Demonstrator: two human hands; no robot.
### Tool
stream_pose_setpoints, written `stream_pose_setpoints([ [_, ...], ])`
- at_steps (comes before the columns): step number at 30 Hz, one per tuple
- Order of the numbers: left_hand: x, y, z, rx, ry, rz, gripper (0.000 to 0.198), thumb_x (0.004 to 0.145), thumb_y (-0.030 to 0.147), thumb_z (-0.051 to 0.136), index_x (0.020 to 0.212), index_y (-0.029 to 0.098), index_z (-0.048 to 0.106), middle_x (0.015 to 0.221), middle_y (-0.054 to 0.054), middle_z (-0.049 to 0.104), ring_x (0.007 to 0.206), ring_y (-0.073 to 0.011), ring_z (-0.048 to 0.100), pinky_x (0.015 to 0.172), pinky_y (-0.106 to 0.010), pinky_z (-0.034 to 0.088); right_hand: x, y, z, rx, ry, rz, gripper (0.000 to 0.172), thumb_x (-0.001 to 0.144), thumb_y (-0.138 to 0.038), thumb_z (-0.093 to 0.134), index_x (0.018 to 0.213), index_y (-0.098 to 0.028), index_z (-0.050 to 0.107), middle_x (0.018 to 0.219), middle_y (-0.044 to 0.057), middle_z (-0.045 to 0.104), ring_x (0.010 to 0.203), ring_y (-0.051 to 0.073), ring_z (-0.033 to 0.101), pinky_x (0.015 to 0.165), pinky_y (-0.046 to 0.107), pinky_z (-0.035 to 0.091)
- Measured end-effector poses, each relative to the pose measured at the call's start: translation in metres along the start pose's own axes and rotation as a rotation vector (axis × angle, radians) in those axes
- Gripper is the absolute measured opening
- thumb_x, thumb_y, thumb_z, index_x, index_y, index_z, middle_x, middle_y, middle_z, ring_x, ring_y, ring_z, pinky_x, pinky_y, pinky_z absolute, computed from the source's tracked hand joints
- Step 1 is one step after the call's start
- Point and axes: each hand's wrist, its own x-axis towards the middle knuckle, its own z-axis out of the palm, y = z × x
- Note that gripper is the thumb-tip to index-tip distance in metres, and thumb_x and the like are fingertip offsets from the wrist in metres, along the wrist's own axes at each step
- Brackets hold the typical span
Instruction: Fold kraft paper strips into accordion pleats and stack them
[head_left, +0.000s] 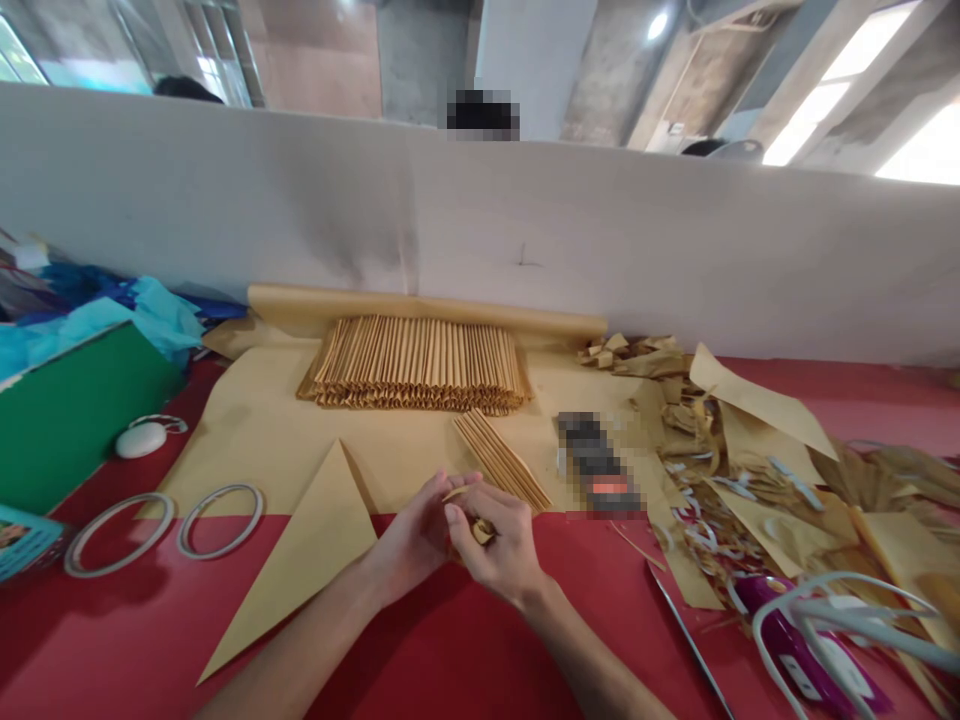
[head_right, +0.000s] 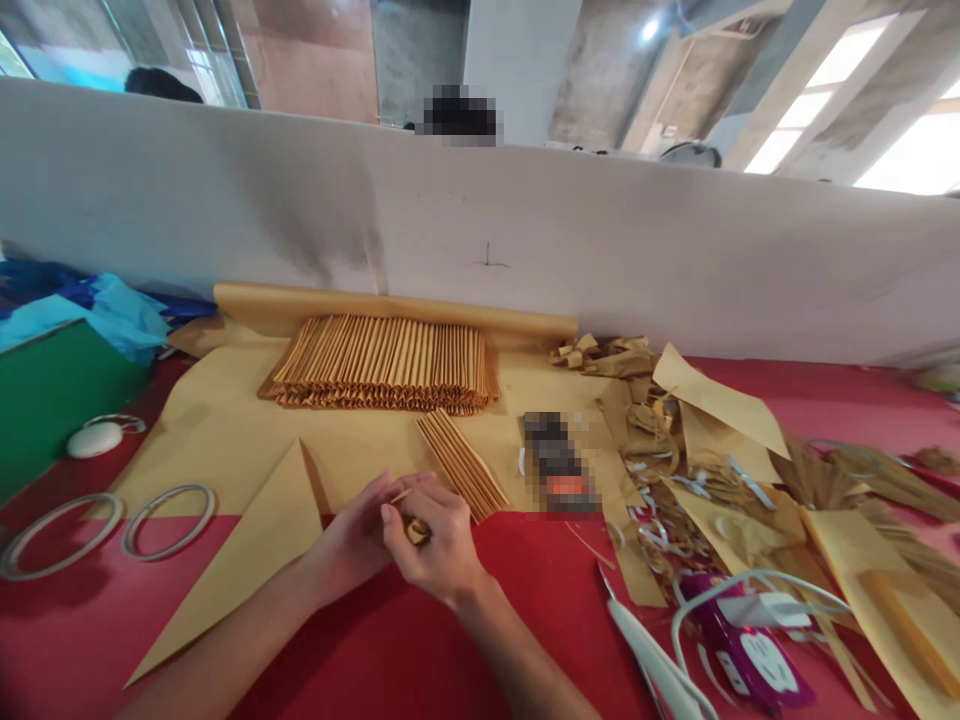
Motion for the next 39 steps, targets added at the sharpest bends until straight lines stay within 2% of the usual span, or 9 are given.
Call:
stream_pose_setpoints([
  [5,0.003,-0.005,-0.006,-0.002,0.01,-0.014,0.053,0.096,0.055,0.056,0.131,0.016,0.061,0.115,-0.01,0.068,0.113,-0.0242,0.063,0.104,-0.036,0.043,-0.002,-0.002,0.008,-0.041,-0.052,-0.023,0.037,0.093,-0.022,0.049,0.058,-0.023,0.036,0.054,-0.003,0.039,0.049,0.012,0.037,0.049,0.028,0.032],
  [14,0.004,-0.007,-0.002,0.018,0.018,-0.004,0.052,0.096,0.054,0.056,0.127,0.012,0.064,0.112,-0.012,0.067,0.105,-0.0227,0.064,0.097,-0.032,0.045,-0.002,-0.002,0.01,-0.059,-0.05,-0.051,0.038,0.089,-0.013,0.046,0.058,-0.023,0.026,0.051,-0.006,0.029,0.046,0.009,0.026,0.048,0.028,0.024],
  [26,0.003,-0.007,0.003,0.009,0.014,-0.023,0.052,0.093,0.056,0.06,0.123,0.014,0.066,0.105,-0.01,0.068,0.096,-0.0208,0.065,0.089,-0.03,0.047,-0.004,0.001,0.017,0.007,-0.036,0.025,0.038,0.088,-0.013,0.049,0.057,-0.021,0.028,0.051,-0.006,0.029,0.045,0.007,0.026,0.047,0.025,0.024],
  [29,0.004,-0.009,0.003,0.01,0.024,-0.006,0.054,0.091,0.057,0.062,0.122,0.013,0.066,0.103,-0.01,0.067,0.1,-0.0229,0.065,0.093,-0.031,0.047,-0.006,0.003,0.019,0.007,-0.056,0.032,0.039,0.09,-0.014,0.048,0.057,-0.021,0.028,0.05,-0.007,0.027,0.044,0.008,0.026,0.047,0.026,0.024],
  [31,0.006,-0.01,0.003,-0.011,0.023,0.019,0.053,0.091,0.056,0.062,0.121,0.012,0.066,0.103,-0.011,0.068,0.104,-0.0244,0.065,0.099,-0.033,0.045,-0.007,0.004,0.02,-0.039,-0.068,0.015,0.038,0.092,-0.016,0.047,0.057,-0.022,0.03,0.051,-0.006,0.032,0.046,0.009,0.03,0.049,0.027,0.028],
  [33,0.006,-0.01,0.004,-0.053,-0.003,0.051,0.051,0.093,0.054,0.061,0.122,0.012,0.066,0.107,-0.012,0.069,0.109,-0.0256,0.064,0.103,-0.036,0.044,-0.008,0.003,0.02,-0.116,-0.087,-0.007,0.036,0.095,-0.024,0.047,0.06,-0.022,0.038,0.056,-0.003,0.043,0.054,0.012,0.04,0.056,0.028,0.034],
  [35,0.005,-0.008,0.006,-0.096,-0.031,0.089,0.05,0.094,0.054,0.059,0.124,0.014,0.066,0.113,-0.012,0.069,0.114,-0.0262,0.062,0.106,-0.037,0.042,-0.007,0.001,0.017,-0.182,-0.126,-0.012,0.032,0.098,-0.037,0.043,0.071,-0.021,0.051,0.071,0.003,0.056,0.07,0.018,0.051,0.07,0.033,0.042],
  [37,0.004,-0.007,0.007,-0.105,-0.013,0.137,0.05,0.092,0.056,0.06,0.123,0.017,0.067,0.115,-0.01,0.069,0.115,-0.0259,0.062,0.105,-0.036,0.043,-0.007,0.001,0.014,-0.248,-0.171,-0.007,0.039,0.101,-0.047,0.033,0.097,-0.02,0.061,0.097,0.01,0.064,0.093,0.025,0.055,0.085,0.041,0.043],
  [39,0.003,-0.007,0.008,-0.075,0.047,0.18,0.048,0.089,0.057,0.065,0.119,0.02,0.07,0.111,-0.007,0.071,0.111,-0.0247,0.064,0.1,-0.034,0.047,-0.007,0.003,0.012,-0.346,-0.174,0.001,0.048,0.103,-0.048,0.025,0.126,-0.018,0.054,0.128,0.015,0.057,0.117,0.03,0.049,0.098,0.049,0.039],
])
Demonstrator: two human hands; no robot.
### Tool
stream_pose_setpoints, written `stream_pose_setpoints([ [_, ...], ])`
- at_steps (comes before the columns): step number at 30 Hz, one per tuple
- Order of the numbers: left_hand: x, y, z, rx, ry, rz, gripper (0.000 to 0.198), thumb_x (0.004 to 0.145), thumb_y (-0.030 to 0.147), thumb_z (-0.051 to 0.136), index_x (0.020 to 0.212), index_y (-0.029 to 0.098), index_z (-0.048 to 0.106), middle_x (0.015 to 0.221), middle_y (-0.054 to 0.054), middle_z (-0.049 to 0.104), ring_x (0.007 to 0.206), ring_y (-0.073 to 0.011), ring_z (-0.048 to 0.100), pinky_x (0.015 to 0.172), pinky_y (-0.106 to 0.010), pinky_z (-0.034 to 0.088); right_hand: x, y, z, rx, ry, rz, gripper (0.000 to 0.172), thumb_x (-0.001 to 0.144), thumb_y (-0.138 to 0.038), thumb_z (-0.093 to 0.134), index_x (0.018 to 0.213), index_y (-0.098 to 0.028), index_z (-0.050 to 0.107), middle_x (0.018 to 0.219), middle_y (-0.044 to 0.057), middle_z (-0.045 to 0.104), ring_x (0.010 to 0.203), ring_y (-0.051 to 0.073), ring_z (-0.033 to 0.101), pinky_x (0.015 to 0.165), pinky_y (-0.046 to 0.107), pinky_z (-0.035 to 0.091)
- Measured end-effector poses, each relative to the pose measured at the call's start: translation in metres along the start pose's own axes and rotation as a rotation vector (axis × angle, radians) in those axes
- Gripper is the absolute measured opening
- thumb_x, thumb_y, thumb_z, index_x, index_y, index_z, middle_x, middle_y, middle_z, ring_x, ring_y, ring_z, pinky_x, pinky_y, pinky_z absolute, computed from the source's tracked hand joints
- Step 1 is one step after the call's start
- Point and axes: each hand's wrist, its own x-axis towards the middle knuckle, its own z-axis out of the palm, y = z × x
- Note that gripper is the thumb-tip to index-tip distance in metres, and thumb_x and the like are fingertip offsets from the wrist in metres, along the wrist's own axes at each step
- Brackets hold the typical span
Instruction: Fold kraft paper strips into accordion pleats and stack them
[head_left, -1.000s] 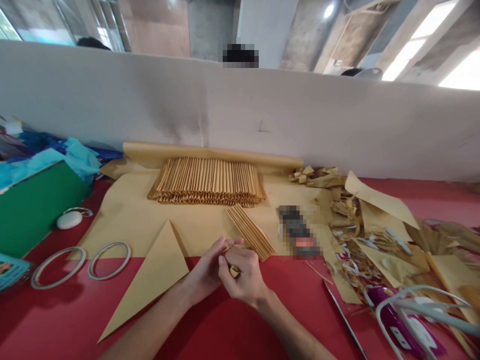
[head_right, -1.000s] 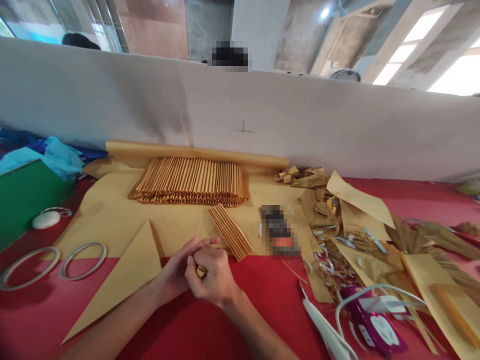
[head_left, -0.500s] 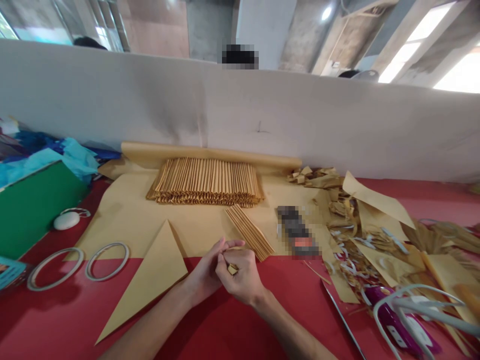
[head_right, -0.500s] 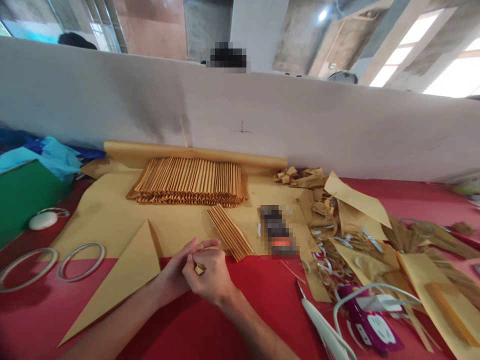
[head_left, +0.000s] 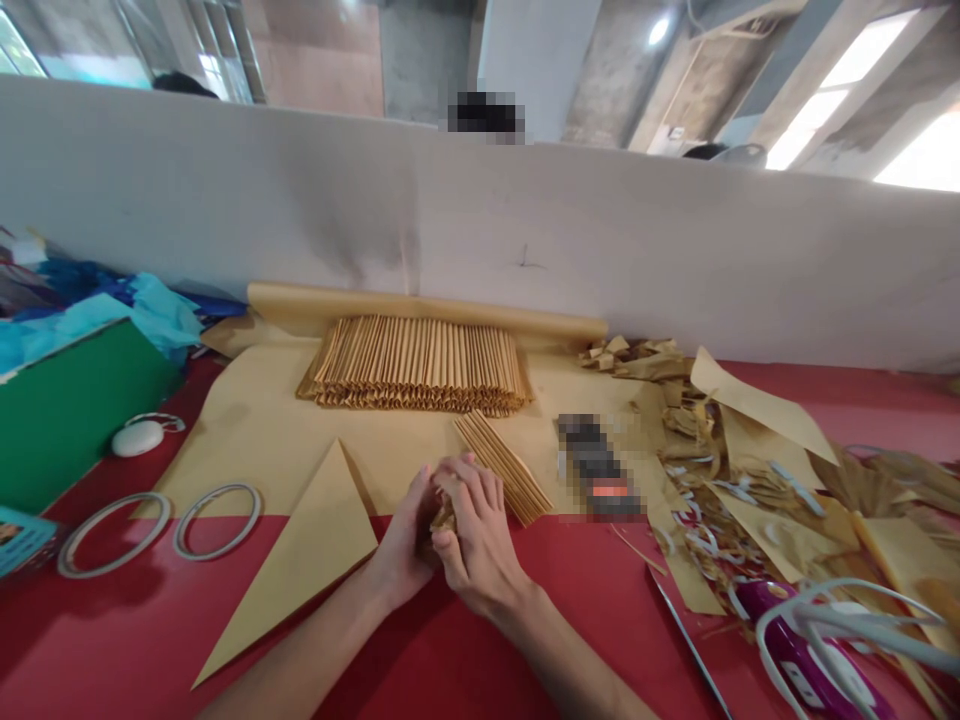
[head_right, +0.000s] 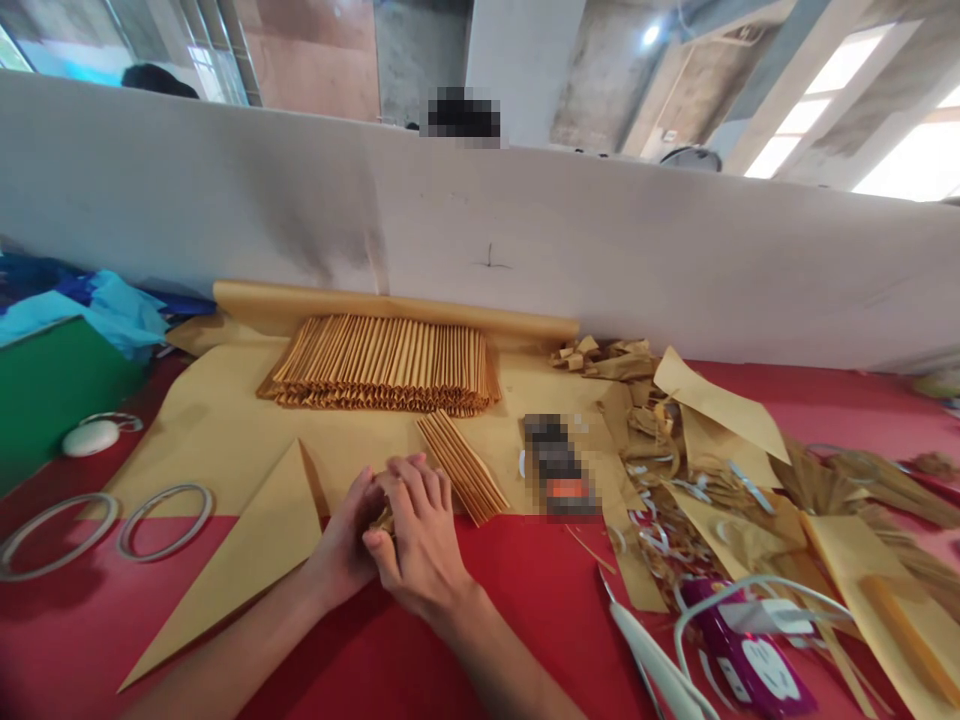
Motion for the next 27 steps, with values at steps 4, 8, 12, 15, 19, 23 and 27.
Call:
stream_pose_setpoints([
  [4,0.003,-0.007,0.001,0.128,0.129,0.072,0.04,0.078,0.053,0.079,0.097,0.018,0.074,0.087,-0.003,0.071,0.079,-0.0164,0.066,0.073,-0.024,0.052,-0.002,0.009,0.004,-0.199,0.123,0.071,0.054,0.103,-0.042,0.028,0.15,-0.014,0.03,0.154,0.02,0.032,0.141,0.035,0.027,0.11,0.058,0.027],
  [8,0.008,-0.014,0.001,0.147,0.201,0.112,0.041,0.068,0.049,0.087,0.072,0.015,0.066,0.063,0.003,0.059,0.054,-0.0069,0.051,0.052,-0.016,0.042,-0.004,0.013,0.008,-0.253,0.193,0.111,0.056,0.102,-0.039,0.036,0.152,-0.015,0.024,0.154,0.022,0.031,0.143,0.035,0.025,0.11,0.061,0.026],
  [12,0.008,-0.012,-0.001,0.175,0.214,0.135,0.047,0.069,0.052,0.086,0.065,0.015,0.058,0.058,0.006,0.049,0.051,-0.0057,0.044,0.049,-0.016,0.039,-0.004,0.011,0.005,-0.178,0.168,0.118,0.054,0.103,-0.043,0.036,0.149,-0.017,0.028,0.152,0.02,0.034,0.14,0.033,0.031,0.108,0.057,0.031],
  [15,0.003,-0.007,0.0,0.206,0.242,0.116,0.047,0.071,0.055,0.083,0.068,0.015,0.058,0.062,0.005,0.051,0.052,-0.0059,0.046,0.05,-0.017,0.039,-0.005,0.009,0.002,-0.103,0.14,0.087,0.049,0.104,-0.046,0.029,0.145,-0.021,0.036,0.152,0.017,0.034,0.136,0.032,0.036,0.106,0.054,0.033],
  [19,-0.002,0.002,0.005,0.194,0.297,0.044,0.05,0.064,0.055,0.085,0.066,0.017,0.053,0.06,0.006,0.048,0.049,-0.0061,0.045,0.043,-0.016,0.033,-0.006,0.008,-0.001,-0.056,0.145,0.073,0.046,0.104,-0.046,0.027,0.142,-0.023,0.041,0.15,0.015,0.036,0.132,0.03,0.04,0.104,0.052,0.033],
  [23,-0.002,0.008,0.01,0.175,0.332,0.034,0.048,0.061,0.049,0.086,0.064,0.017,0.05,0.056,0.007,0.046,0.046,-0.0063,0.044,0.039,-0.015,0.028,-0.004,0.007,-0.001,-0.007,0.101,0.046,0.04,0.105,-0.041,0.028,0.135,-0.023,0.047,0.142,0.014,0.046,0.128,0.029,0.043,0.102,0.05,0.034],
  [27,-0.001,0.01,0.01,0.16,0.35,0.029,0.048,0.063,0.047,0.085,0.062,0.019,0.045,0.052,0.009,0.041,0.039,-0.0048,0.037,0.034,-0.014,0.025,-0.002,0.006,-0.001,0.045,0.069,0.046,0.037,0.105,-0.038,0.029,0.131,-0.022,0.049,0.134,0.013,0.053,0.122,0.028,0.048,0.1,0.047,0.035],
])
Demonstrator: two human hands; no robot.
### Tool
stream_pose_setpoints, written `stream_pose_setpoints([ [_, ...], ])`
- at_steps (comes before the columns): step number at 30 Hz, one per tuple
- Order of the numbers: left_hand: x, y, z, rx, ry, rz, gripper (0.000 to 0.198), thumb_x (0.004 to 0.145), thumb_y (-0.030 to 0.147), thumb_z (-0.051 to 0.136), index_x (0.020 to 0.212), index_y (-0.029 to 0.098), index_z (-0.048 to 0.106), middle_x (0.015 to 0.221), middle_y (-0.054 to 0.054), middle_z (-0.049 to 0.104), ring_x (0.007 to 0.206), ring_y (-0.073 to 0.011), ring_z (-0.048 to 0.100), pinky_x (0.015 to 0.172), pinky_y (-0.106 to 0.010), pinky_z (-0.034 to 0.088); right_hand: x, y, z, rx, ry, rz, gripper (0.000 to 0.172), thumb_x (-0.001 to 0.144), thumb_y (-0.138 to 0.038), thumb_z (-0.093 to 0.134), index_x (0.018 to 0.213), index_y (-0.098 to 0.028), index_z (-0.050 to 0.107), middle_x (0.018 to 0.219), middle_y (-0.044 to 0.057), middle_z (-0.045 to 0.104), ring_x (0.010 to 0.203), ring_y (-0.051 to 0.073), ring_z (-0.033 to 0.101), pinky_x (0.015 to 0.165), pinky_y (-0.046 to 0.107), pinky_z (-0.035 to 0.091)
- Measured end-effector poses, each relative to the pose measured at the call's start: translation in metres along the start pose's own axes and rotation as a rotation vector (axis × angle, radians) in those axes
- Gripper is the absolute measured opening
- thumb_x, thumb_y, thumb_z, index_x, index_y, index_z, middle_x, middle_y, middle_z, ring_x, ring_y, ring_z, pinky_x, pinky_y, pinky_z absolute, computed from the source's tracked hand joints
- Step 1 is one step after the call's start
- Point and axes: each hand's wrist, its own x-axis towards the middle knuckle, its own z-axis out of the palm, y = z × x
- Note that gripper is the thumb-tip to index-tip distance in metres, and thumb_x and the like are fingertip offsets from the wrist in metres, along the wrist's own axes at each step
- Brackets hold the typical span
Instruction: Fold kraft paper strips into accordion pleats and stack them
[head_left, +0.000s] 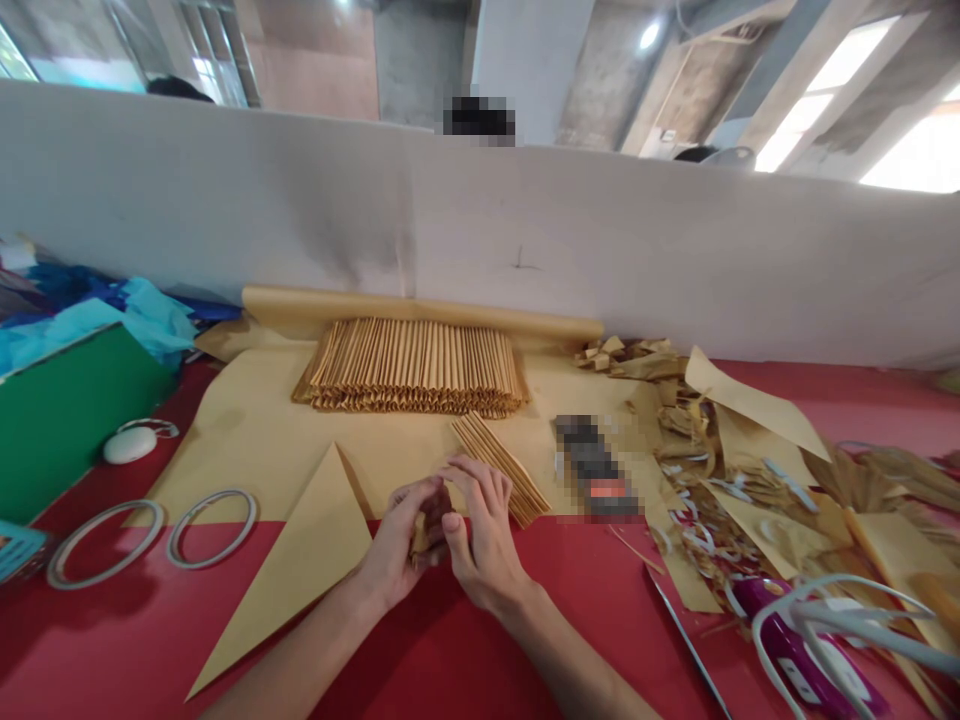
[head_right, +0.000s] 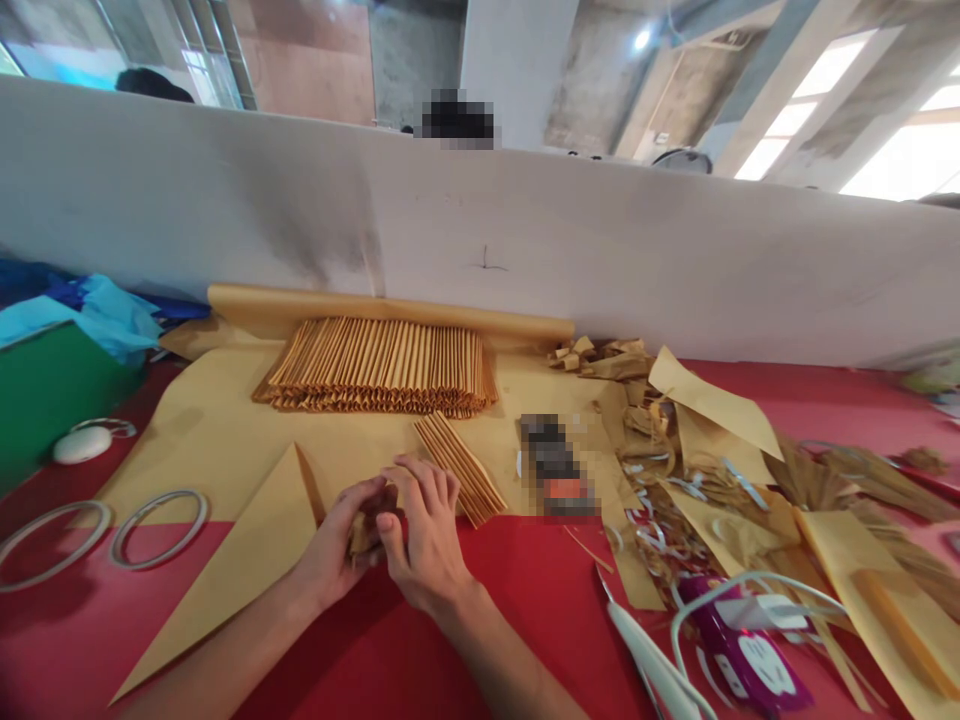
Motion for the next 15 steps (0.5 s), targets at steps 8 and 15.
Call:
stream_pose_setpoints([
  [8,-0.0004,0.0051,-0.0019,0.078,-0.033,0.011,0.053,0.066,0.048,0.087,0.073,0.022,0.042,0.052,0.013,0.032,0.034,-0.0031,0.031,0.031,-0.012,0.022,-0.0013,-0.0002,-0.0002,0.015,-0.032,-0.005,0.04,0.105,-0.038,0.028,0.137,-0.024,0.047,0.134,0.011,0.053,0.122,0.027,0.048,0.1,0.045,0.034],
  [15,0.0023,0.0052,-0.008,0.153,-0.077,0.034,0.05,0.07,0.054,0.085,0.082,0.023,0.048,0.047,0.014,0.031,0.033,-0.0028,0.026,0.03,-0.009,0.02,0.0009,-0.0002,-0.0003,0.058,-0.051,-0.013,0.041,0.106,-0.035,0.029,0.144,-0.027,0.043,0.13,0.009,0.056,0.118,0.025,0.049,0.098,0.044,0.035],
])
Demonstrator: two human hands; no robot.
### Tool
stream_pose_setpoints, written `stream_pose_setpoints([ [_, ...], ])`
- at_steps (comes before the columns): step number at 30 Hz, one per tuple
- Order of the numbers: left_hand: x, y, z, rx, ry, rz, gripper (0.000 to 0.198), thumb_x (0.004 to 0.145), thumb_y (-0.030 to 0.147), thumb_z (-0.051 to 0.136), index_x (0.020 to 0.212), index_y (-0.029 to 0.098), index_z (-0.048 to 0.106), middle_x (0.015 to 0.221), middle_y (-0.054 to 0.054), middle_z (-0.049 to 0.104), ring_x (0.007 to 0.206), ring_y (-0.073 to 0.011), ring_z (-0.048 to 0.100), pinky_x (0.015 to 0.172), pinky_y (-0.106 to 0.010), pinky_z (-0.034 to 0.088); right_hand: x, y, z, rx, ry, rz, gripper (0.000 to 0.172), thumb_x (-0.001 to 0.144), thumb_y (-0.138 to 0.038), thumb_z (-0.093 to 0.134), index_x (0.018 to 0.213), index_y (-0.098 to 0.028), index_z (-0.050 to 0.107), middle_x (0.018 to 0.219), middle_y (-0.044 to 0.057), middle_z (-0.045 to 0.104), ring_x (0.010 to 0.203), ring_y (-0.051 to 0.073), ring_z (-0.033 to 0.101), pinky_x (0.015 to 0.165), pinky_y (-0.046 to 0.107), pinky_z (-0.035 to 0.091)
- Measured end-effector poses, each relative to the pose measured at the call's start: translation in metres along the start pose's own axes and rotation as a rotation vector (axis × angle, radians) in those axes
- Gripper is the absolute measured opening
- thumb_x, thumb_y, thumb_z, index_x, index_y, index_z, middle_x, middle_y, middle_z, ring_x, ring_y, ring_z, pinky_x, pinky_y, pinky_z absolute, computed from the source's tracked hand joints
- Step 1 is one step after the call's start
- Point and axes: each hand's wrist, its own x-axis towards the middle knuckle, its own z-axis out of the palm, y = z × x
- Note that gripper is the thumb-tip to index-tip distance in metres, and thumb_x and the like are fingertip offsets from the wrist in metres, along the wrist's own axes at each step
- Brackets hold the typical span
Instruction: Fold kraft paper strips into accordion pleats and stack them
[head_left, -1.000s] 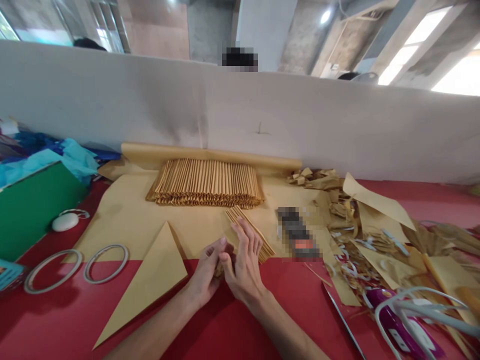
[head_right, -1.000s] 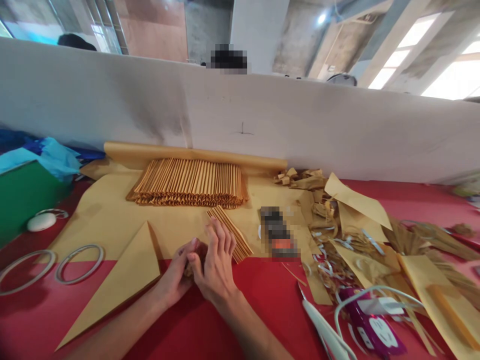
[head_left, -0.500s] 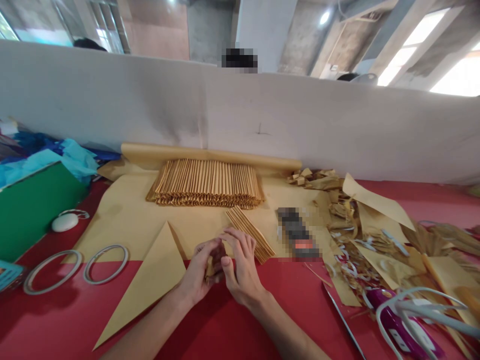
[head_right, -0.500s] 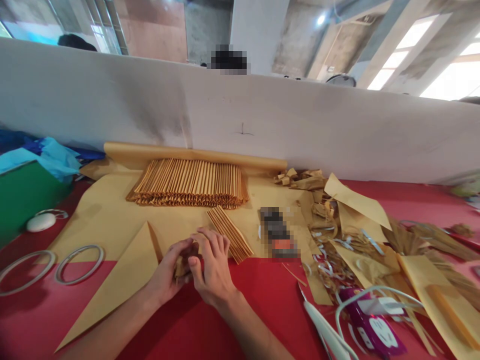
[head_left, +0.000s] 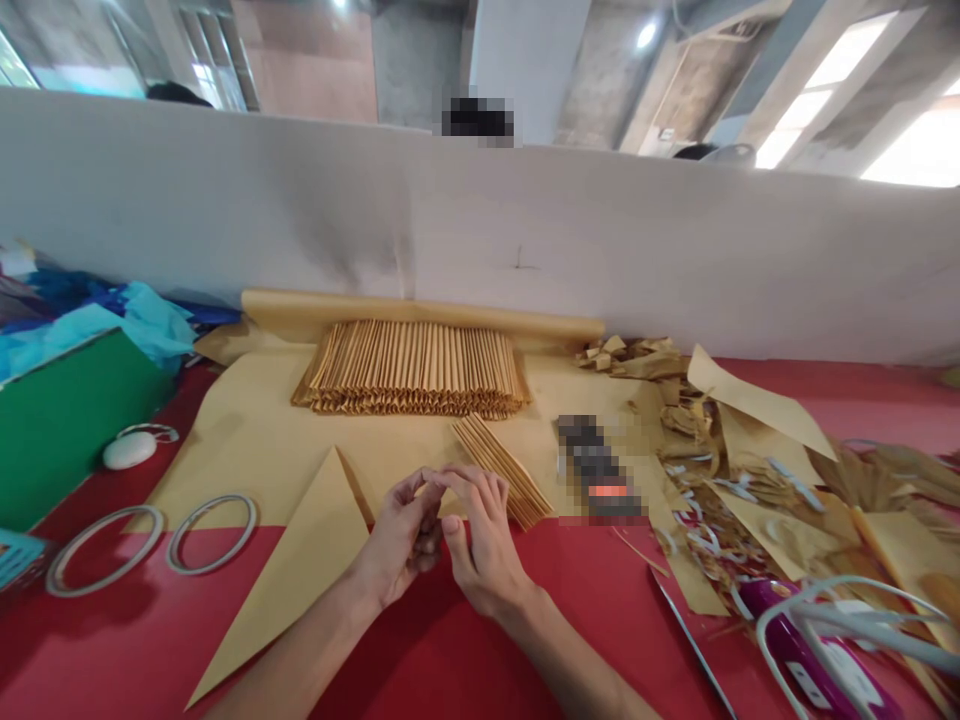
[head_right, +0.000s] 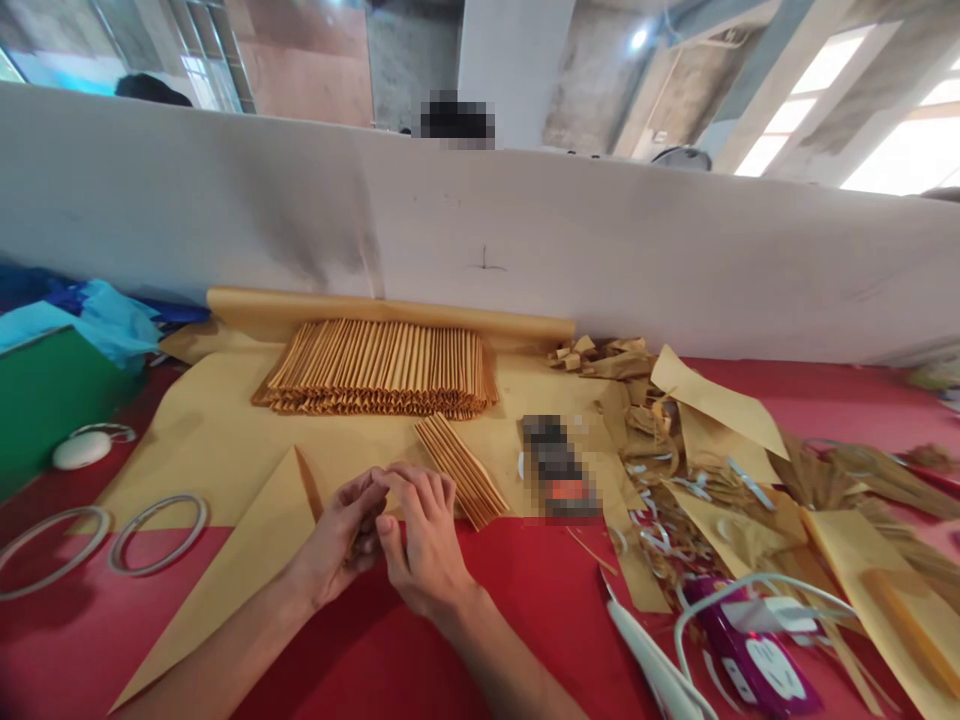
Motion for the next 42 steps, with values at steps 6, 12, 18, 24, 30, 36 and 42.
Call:
stream_pose_setpoints([
  [6,0.002,0.001,-0.004,-0.1,-0.106,0.01,0.051,0.073,0.038,0.086,0.112,0.027,0.055,0.053,0.013,0.047,0.034,-0.0026,0.036,0.03,-0.008,0.027,0.0,-0.003,-0.001,-0.006,0.013,-0.02,0.038,0.105,-0.032,0.032,0.14,-0.025,0.045,0.131,0.01,0.057,0.116,0.025,0.051,0.096,0.043,0.038],
  [12,0.005,0.005,-0.008,-0.122,-0.148,0.0,0.058,0.075,0.029,0.086,0.126,0.02,0.058,0.068,0.004,0.064,0.04,-0.0073,0.054,0.031,-0.013,0.042,-0.001,-0.004,-0.003,0.003,0.032,-0.022,0.037,0.104,-0.031,0.033,0.137,-0.025,0.047,0.13,0.01,0.058,0.115,0.026,0.052,0.095,0.043,0.039],
  [18,0.01,0.001,-0.014,-0.201,-0.157,-0.086,0.045,0.078,0.03,0.084,0.117,0.018,0.066,0.053,0.01,0.05,0.027,-0.0001,0.028,0.023,-0.008,0.024,-0.004,-0.002,-0.001,0.008,-0.021,-0.033,0.037,0.104,-0.03,0.032,0.138,-0.024,0.047,0.13,0.01,0.058,0.113,0.025,0.053,0.095,0.044,0.037],
  [24,0.015,0.001,-0.02,-0.318,-0.133,-0.191,0.031,0.093,0.044,0.064,0.078,0.017,0.063,0.036,0.011,0.03,0.024,-0.0042,0.017,0.02,-0.012,0.023,-0.001,-0.003,-0.003,-0.008,-0.029,-0.046,0.037,0.103,-0.026,0.035,0.138,-0.024,0.048,0.133,0.01,0.058,0.118,0.024,0.052,0.098,0.043,0.037],
  [30,0.009,0.006,-0.015,-0.326,-0.094,-0.18,0.041,0.1,0.049,0.048,0.081,0.017,0.065,0.032,0.01,0.028,0.024,-0.0049,0.01,0.021,-0.012,0.022,0.001,-0.004,-0.004,-0.006,-0.042,-0.068,0.039,0.104,-0.025,0.031,0.138,-0.024,0.05,0.131,0.011,0.059,0.119,0.025,0.052,0.098,0.044,0.037],
  [36,0.007,0.005,-0.008,-0.283,0.028,-0.177,0.047,0.102,0.047,0.044,0.07,0.016,0.058,0.032,0.009,0.029,0.024,-0.0039,0.008,0.021,-0.011,0.015,0.0,-0.004,-0.003,0.008,-0.052,-0.064,0.038,0.104,-0.024,0.032,0.138,-0.024,0.05,0.131,0.011,0.059,0.118,0.024,0.053,0.097,0.043,0.037],
  [42,0.014,0.008,-0.016,-0.32,-0.011,-0.045,0.032,0.103,0.042,0.045,0.093,0.018,0.065,0.035,0.011,0.032,0.024,-0.0055,0.017,0.022,-0.011,0.022,0.001,-0.005,-0.003,0.022,-0.042,-0.067,0.038,0.105,-0.025,0.03,0.135,-0.024,0.052,0.123,0.011,0.062,0.113,0.024,0.054,0.093,0.043,0.038],
])
